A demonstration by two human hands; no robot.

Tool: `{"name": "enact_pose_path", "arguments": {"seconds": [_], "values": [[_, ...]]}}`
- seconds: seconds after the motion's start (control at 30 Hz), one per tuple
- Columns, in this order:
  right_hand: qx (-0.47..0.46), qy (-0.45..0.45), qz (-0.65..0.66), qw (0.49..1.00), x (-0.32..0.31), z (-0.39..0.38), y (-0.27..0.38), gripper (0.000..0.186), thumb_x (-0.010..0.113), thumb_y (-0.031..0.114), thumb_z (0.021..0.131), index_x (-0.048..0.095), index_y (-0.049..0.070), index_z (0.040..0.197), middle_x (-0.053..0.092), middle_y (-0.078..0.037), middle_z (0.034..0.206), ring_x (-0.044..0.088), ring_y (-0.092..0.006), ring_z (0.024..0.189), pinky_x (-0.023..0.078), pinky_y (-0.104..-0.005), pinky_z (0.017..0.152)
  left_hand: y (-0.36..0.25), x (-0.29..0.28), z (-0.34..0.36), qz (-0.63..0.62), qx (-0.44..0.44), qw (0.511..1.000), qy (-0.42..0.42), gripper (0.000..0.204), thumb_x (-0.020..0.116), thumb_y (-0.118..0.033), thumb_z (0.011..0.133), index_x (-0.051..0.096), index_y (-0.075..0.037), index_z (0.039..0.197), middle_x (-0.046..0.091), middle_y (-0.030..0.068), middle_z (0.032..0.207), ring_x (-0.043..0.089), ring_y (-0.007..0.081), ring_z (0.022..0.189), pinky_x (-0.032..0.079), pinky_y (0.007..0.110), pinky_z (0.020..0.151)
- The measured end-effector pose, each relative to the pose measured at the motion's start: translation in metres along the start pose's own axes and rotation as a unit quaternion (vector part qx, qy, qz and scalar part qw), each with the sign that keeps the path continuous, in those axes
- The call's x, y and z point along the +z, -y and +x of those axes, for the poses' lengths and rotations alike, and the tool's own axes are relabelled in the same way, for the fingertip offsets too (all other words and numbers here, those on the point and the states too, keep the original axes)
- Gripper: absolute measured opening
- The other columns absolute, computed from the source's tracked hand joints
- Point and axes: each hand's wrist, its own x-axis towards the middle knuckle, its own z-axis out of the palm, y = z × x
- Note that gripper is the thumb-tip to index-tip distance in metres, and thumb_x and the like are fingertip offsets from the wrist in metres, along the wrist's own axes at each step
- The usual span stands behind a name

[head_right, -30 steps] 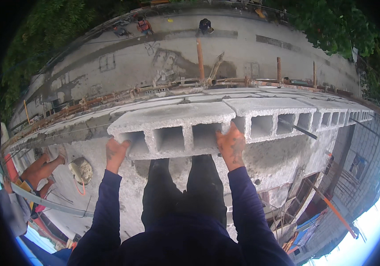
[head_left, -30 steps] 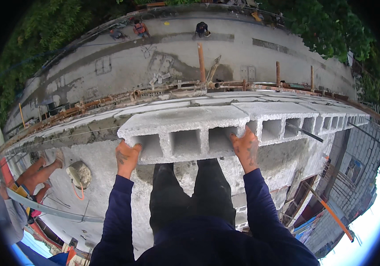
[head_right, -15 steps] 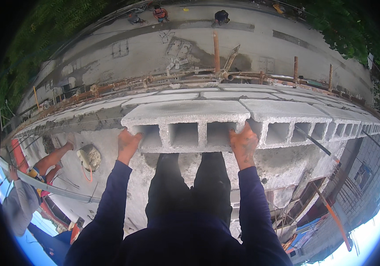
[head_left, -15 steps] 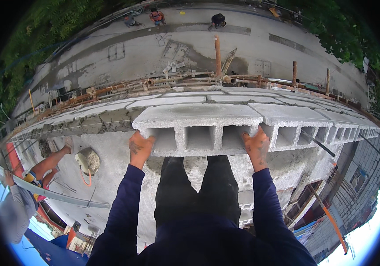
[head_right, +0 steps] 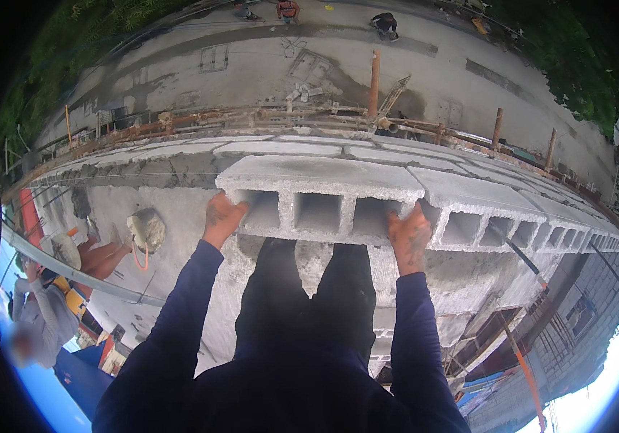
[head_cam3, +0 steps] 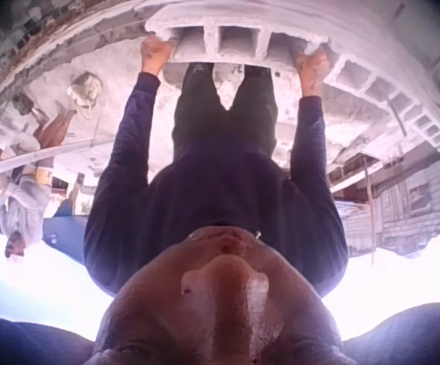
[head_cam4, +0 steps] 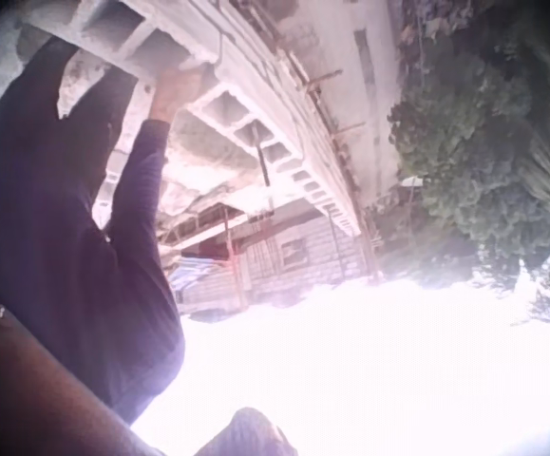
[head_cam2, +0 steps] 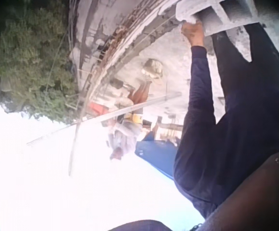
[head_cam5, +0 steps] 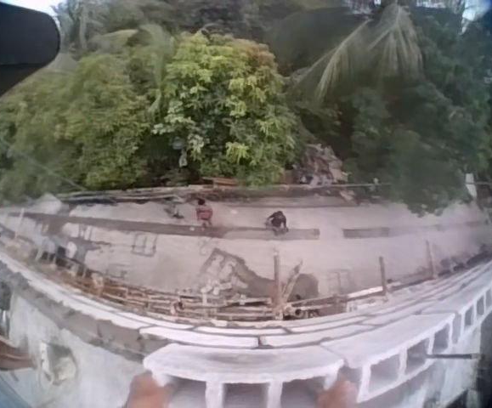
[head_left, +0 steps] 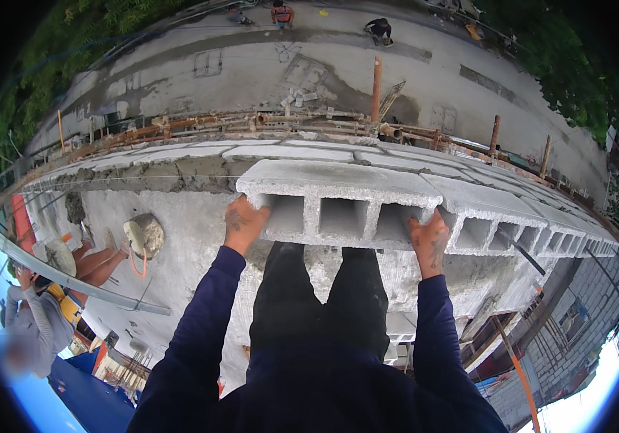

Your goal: The person places hollow concrete blocks onto a mortar bed on a rooftop, aligning them in a row. They repeatedly pick up blocks, position them, and adjust placement. A spirit level is used to check alignment of the laid blocks.

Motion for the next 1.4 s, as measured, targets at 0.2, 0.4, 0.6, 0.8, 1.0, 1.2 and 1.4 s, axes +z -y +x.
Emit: {"name": "enact_pose_path", "arguments": {"seconds": [0.2,0.4,0.6,0.8,1.0,1.2,1.4], "values": [[0.002,0.009,-0.019,1.0,-0.003,0.002,0.003,0.058,0.071,0.028,0.067,0.053,-0.012,0.106,0.062,-0.027,0.076,0.063,-0.0388,0.075,0.05,-0.0416,0.068,-0.004,-0.004,0.003,0.002,-0.002,1.0,0.019,0.048,0.066,-0.034,0.067,0.056,0.011,0.082,0.059,0.0285,0.087,0.058,0.0396,0.086,0.045,0.042,0.078],[0.03,0.0,-0.009,0.999,-0.003,0.0,0.007,0.063,0.071,0.031,0.067,0.051,-0.011,0.11,0.062,-0.029,0.084,0.062,-0.0404,0.081,0.049,-0.0424,0.073,-0.007,0.0,-0.005,-0.061,-0.005,0.997,-0.036,0.055,0.064,-0.035,0.071,0.054,0.013,0.098,0.059,0.0309,0.094,0.056,0.0402,0.096,0.043,0.043,0.084],[0.019,0.013,-0.043,0.999,0.0,0.003,0.004,0.065,0.072,0.033,0.067,0.05,-0.008,0.113,0.061,-0.029,0.089,0.061,-0.0409,0.084,0.049,-0.0432,0.075,-0.006,-0.004,-0.002,-0.034,0.016,0.999,-0.003,0.049,0.063,-0.032,0.071,0.057,0.011,0.094,0.061,0.0292,0.087,0.059,0.041,0.087,0.046,0.044,0.08],[0.013,0.024,-0.048,0.998,0.004,0.006,-0.002,0.064,0.072,0.032,0.067,0.051,-0.007,0.113,0.062,-0.028,0.089,0.061,-0.0407,0.086,0.048,-0.0435,0.077,-0.001,0.001,0.001,-0.035,0.031,0.998,-0.043,0.042,0.065,-0.032,0.069,0.059,0.009,0.078,0.06,0.0272,0.074,0.059,0.0407,0.079,0.046,0.045,0.073],[0.008,0.016,-0.066,0.998,0.003,0.006,-0.001,0.063,0.071,0.032,0.068,0.05,-0.006,0.113,0.062,-0.027,0.088,0.061,-0.0405,0.084,0.049,-0.0434,0.077,0.001,0.007,0.003,-0.026,0.055,0.996,-0.061,0.044,0.063,-0.034,0.07,0.059,0.008,0.079,0.06,0.0281,0.076,0.059,0.0413,0.078,0.046,0.045,0.072],[0.043,0.042,-0.072,0.996,-0.002,0.002,0.007,0.064,0.071,0.034,0.069,0.05,-0.004,0.116,0.063,-0.026,0.088,0.061,-0.0405,0.085,0.049,-0.0436,0.076,-0.002,0.007,0.001,0.007,0.004,1.0,-0.024,0.046,0.062,-0.033,0.072,0.059,0.009,0.09,0.061,0.0272,0.084,0.059,0.0402,0.086,0.045,0.044,0.079],[0.068,0.033,-0.06,0.995,0.001,0.0,0.011,0.062,0.07,0.036,0.069,0.05,0.002,0.118,0.064,-0.024,0.088,0.062,-0.0395,0.085,0.049,-0.044,0.076,0.005,0.009,0.004,0.006,0.044,0.998,-0.046,0.047,0.062,-0.035,0.072,0.058,0.009,0.09,0.061,0.0278,0.084,0.059,0.0407,0.085,0.046,0.043,0.078]]}}
